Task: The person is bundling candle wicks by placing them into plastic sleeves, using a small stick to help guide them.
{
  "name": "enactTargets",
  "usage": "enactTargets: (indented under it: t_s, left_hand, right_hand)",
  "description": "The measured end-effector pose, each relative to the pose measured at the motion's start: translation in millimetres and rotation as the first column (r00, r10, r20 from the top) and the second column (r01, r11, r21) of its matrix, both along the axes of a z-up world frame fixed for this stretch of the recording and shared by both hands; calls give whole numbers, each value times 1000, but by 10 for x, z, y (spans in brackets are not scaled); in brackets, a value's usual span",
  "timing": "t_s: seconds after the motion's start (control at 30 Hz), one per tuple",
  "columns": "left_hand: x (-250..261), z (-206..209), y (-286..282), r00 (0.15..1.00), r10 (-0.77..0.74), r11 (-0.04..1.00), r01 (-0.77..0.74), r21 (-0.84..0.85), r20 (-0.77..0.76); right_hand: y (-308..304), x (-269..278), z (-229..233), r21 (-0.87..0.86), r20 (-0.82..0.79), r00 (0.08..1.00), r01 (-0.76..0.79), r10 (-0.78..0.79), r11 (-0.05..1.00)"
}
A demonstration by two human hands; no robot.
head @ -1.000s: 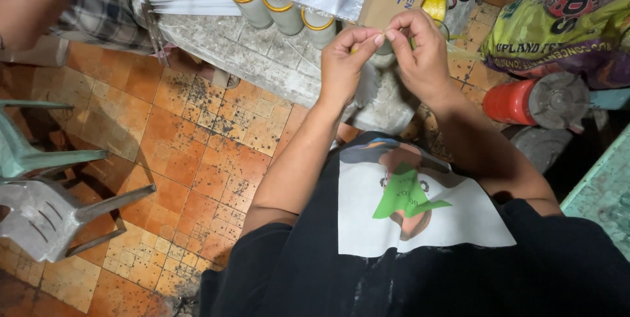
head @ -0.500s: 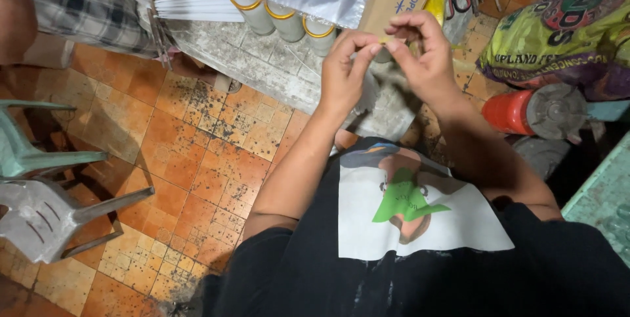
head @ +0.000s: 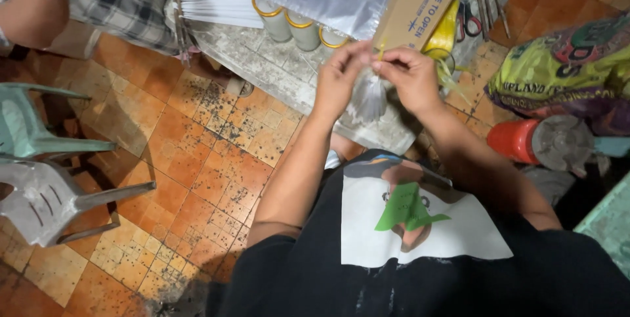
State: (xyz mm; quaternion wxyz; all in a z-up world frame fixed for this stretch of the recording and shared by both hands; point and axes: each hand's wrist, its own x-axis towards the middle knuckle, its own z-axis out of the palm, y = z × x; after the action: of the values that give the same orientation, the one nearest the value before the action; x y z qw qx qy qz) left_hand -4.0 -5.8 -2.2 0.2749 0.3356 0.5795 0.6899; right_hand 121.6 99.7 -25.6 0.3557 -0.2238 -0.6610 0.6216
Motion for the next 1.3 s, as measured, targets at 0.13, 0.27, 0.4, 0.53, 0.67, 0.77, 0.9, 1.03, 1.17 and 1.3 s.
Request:
enactTargets:
  t_s: [0.13, 0.27, 0.4, 0.53, 0.67, 0.77, 0.9, 1.03, 1.17, 1.3]
  left_hand:
    - [40, -378, 8, 986, -43, 987, 17, -161, -164]
    - [1, -492, 27, 994, 33, 982, -52, -184, -108]
    - [-18, -421, 4, 983, -15, 1000, 20, -21, 183]
    - [-5, -236, 1, 957, -70, 994, 43, 102, 281]
    - [-6, -199, 30, 968, -30, 998, 15, 65, 248]
    - [-44, -279, 70, 977, -27, 999, 17, 50, 213]
    - [-2, -121, 40, 988, -28, 1000, 27, 8, 150]
    - [90, -21, 28, 991, -65, 998, 63, 22, 114]
    - [147, -244, 125, 989, -38, 999, 36, 17, 146]
    - [189, -279, 141, 987, -42, 999, 40, 16, 153]
  right_hand:
    - [24, -50, -82, -381, 69, 996, 76, -53, 922]
    - [46, -27, 1, -420, 32, 998, 62, -53, 905]
    - [76, -34, 39, -379, 20, 1000, 27, -21, 925]
    - [79, 22, 210, -235, -1, 995, -98, 101, 967]
    - [95, 36, 350, -145, 3, 985, -168, 170, 975]
    - [108, 16, 376, -98, -9, 983, -184, 184, 978]
    - [70, 21, 472, 31, 56, 992, -117, 115, 993]
    - [76, 31, 234, -12, -42, 998, -38, 38, 999]
    - [69, -23, 43, -105, -175, 982, 52, -69, 993]
    - [162, 21, -95, -108, -200, 976, 61, -82, 992]
